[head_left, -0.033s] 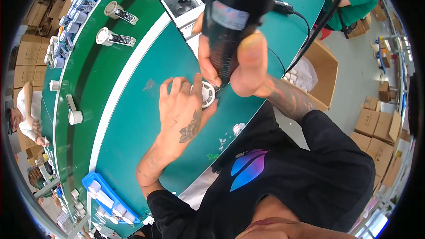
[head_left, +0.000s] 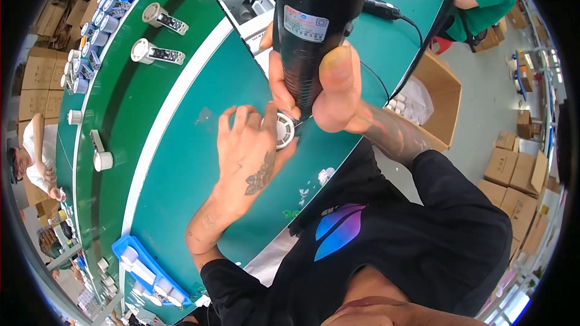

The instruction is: The person assembles electronic components by securing a circuit board into a plastic housing with an electric screwdriver, then places the assembled unit into a cardboard box. Screws are fed automatically by an automatic screw feeder.

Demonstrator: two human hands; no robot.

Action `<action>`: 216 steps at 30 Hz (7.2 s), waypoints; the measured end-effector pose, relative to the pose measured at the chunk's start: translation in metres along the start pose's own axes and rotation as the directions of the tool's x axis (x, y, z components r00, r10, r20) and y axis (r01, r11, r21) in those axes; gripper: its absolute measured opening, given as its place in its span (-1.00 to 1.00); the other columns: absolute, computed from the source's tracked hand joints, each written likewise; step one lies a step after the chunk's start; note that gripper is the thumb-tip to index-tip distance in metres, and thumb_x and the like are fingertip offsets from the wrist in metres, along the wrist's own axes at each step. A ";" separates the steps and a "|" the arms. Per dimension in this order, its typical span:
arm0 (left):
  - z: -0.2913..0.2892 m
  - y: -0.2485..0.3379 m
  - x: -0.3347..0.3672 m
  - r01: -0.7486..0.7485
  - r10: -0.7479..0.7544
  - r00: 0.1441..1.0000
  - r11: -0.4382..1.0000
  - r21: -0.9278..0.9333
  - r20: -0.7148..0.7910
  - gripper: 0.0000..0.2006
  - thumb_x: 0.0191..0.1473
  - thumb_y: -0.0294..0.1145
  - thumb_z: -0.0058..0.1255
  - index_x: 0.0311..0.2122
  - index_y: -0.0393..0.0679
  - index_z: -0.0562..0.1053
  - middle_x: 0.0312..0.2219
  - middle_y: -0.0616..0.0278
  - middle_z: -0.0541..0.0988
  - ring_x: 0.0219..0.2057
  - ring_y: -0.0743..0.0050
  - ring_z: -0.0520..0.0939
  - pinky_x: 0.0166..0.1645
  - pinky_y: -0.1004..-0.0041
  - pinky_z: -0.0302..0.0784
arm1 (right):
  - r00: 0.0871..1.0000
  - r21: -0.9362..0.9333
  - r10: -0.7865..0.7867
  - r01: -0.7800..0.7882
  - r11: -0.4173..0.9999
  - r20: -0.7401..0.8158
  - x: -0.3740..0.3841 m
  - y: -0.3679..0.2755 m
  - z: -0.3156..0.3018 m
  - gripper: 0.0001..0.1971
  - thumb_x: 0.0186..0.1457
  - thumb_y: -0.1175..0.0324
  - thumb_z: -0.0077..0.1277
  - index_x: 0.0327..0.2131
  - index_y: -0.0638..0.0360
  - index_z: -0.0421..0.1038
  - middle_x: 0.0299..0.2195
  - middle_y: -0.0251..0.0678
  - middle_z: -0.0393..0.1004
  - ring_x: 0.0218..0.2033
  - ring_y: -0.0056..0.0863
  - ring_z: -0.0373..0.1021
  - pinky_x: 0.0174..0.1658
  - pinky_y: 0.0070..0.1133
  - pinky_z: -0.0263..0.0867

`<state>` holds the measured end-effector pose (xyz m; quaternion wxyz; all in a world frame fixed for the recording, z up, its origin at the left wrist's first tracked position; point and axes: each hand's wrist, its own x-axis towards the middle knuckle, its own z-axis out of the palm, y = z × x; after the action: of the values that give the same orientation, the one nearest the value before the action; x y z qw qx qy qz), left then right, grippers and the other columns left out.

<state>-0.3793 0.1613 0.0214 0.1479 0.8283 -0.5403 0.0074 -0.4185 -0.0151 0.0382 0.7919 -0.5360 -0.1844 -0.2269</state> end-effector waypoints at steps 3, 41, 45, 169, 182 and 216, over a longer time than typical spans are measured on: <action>0.000 0.002 0.000 0.020 -0.019 1.000 1.000 -0.010 0.023 -0.43 -0.06 -0.17 0.32 0.00 -0.36 0.51 -0.41 0.08 0.61 -0.12 0.18 0.57 0.14 0.13 0.33 | 0.991 -0.136 0.061 -0.077 0.988 -0.119 -0.003 -0.005 0.011 -0.05 0.13 -0.51 -0.17 -0.02 0.44 0.21 -0.67 -0.29 0.37 -0.76 -0.70 0.21 -0.66 -0.70 0.15; -0.038 -0.013 -0.008 -0.076 0.070 0.986 0.996 0.035 0.149 -0.54 -0.09 -0.15 0.32 -0.04 0.00 0.58 -0.43 0.10 0.60 -0.13 0.17 0.56 0.22 -0.02 0.27 | 0.954 0.276 0.000 -0.087 0.957 0.299 -0.029 -0.029 -0.024 -0.23 0.15 -0.36 0.02 0.08 0.17 0.26 -0.42 -0.16 0.52 -0.52 -0.36 0.49 -0.42 -0.36 0.51; -0.107 -0.077 -0.051 0.304 -0.245 0.927 0.934 -0.188 0.284 -0.51 -0.13 -0.12 0.36 -0.05 -0.07 0.61 -0.30 0.11 0.67 -0.17 0.17 0.64 0.11 0.21 0.46 | 0.978 0.518 -0.134 0.198 0.832 -0.158 -0.024 -0.066 -0.042 -0.37 0.27 -0.31 -0.14 -0.01 0.13 0.21 -0.65 -0.35 0.29 -0.80 -0.54 0.23 -0.74 -0.54 0.28; 0.011 0.027 0.007 0.159 -0.198 0.977 0.923 0.351 0.077 -0.68 0.04 -0.16 0.24 -0.26 -0.23 0.57 -0.40 0.21 0.41 -0.35 0.35 0.54 -0.49 0.48 0.54 | 0.963 -0.243 0.115 -0.175 0.954 -0.243 -0.017 -0.032 -0.045 0.06 -0.03 -0.70 -0.39 0.11 0.17 0.11 -0.61 -0.29 0.31 -0.73 -0.54 0.23 -0.64 -0.54 0.22; 0.012 0.026 0.007 0.157 -0.211 0.972 0.911 0.382 0.103 -0.67 0.06 -0.11 0.20 -0.32 -0.22 0.53 -0.41 0.21 0.42 -0.33 0.35 0.54 -0.47 0.49 0.55 | 0.968 -0.200 0.115 -0.160 0.967 -0.222 -0.024 -0.026 -0.037 -0.01 -0.09 -0.67 -0.18 -0.02 0.15 0.14 -0.63 -0.30 0.30 -0.71 -0.54 0.26 -0.63 -0.55 0.23; -0.020 0.014 0.003 0.121 -0.115 0.959 0.993 -0.009 0.258 -0.34 0.05 -0.18 0.29 0.07 -0.56 0.39 -0.37 -0.04 0.59 -0.28 0.13 0.68 -0.30 0.34 0.64 | 0.999 -0.031 -0.020 0.018 0.999 -0.036 0.015 0.001 -0.004 -0.35 0.31 -0.26 -0.17 -0.03 0.27 0.27 -0.61 -0.35 0.40 -0.69 -0.72 0.27 -0.64 -0.71 0.16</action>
<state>-0.3877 0.1590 0.0446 0.0869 0.8512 -0.5045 -0.1154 -0.4051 -0.0206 0.0444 0.7846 -0.5421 -0.1715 -0.2469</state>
